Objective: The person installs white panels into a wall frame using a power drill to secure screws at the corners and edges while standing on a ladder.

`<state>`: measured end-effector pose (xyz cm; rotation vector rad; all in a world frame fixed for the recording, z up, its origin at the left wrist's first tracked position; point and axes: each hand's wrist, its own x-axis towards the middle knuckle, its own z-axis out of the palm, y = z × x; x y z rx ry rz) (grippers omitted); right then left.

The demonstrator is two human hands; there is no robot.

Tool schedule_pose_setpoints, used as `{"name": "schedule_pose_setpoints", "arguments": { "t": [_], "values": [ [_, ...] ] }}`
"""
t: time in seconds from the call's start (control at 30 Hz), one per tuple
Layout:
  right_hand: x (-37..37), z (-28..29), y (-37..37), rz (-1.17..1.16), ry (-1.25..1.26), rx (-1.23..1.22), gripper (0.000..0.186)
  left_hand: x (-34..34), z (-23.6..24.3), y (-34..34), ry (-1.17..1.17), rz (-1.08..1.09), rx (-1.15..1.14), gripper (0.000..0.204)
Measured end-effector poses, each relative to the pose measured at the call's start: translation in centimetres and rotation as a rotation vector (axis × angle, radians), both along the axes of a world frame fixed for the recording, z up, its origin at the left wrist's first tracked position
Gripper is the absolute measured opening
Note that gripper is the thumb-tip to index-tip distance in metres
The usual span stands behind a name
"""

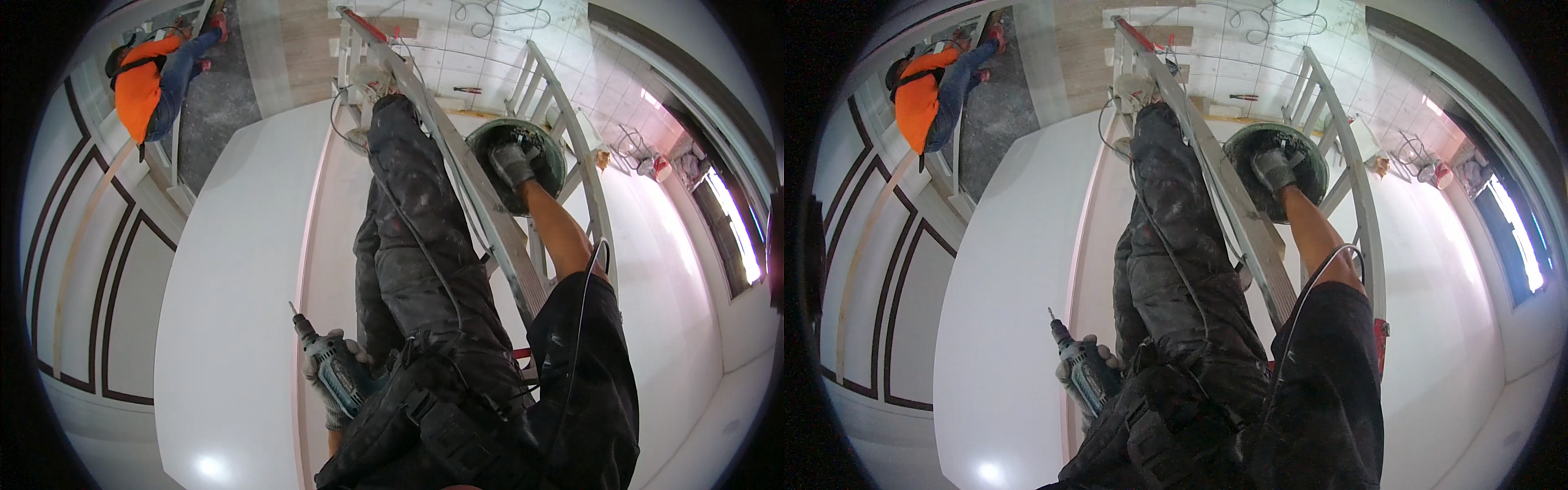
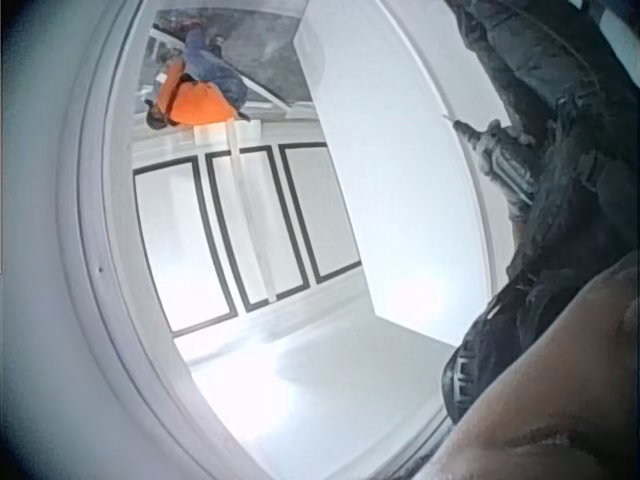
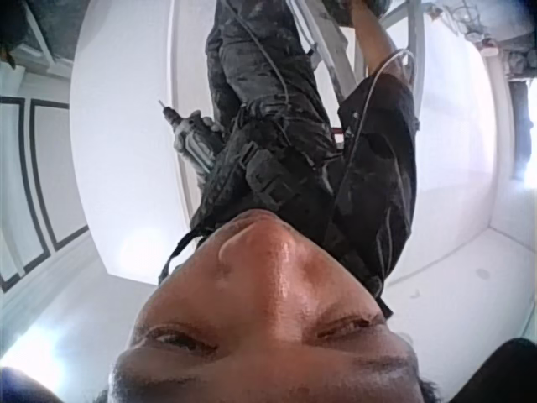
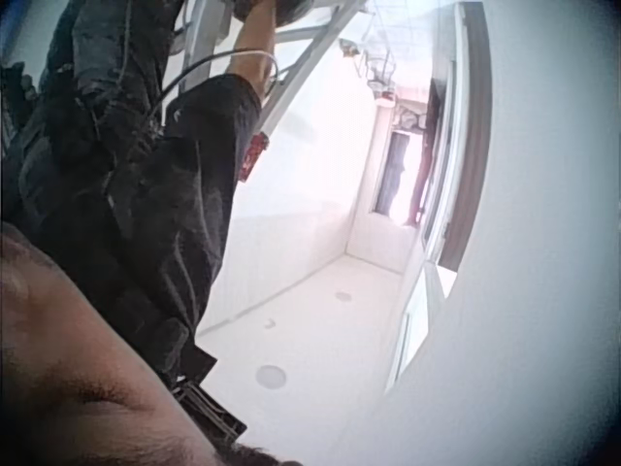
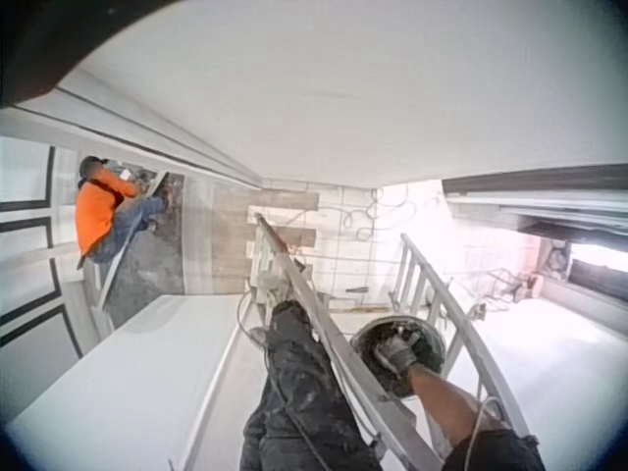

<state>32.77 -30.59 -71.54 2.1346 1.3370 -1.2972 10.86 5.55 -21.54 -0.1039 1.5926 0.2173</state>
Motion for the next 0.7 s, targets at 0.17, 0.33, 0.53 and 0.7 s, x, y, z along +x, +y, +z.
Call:
{"name": "schedule_pose_setpoints", "arguments": {
  "t": [0.17,0.33,0.53,0.7],
  "values": [
    [1.8,-0.2,0.7,-0.192,-0.037,-0.082,0.029,0.3,-0.2,0.2,-0.009,-0.009,0.004,0.071],
    [2.2,0.3,0.5,0.037,0.051,-0.281,0.036,0.4,-0.1,0.4,0.046,-0.056,0.017,0.074],
    [1.0,0.9,1.0,0.059,-0.024,-0.223,0.032,0.5,-0.3,0.5,0.054,-0.073,0.047,0.075],
    [4.6,3.1,2.0,-0.173,0.198,-0.255,0.027,0.6,-0.5,0.6,0.024,-0.113,0.056,0.074]
  ]
}}
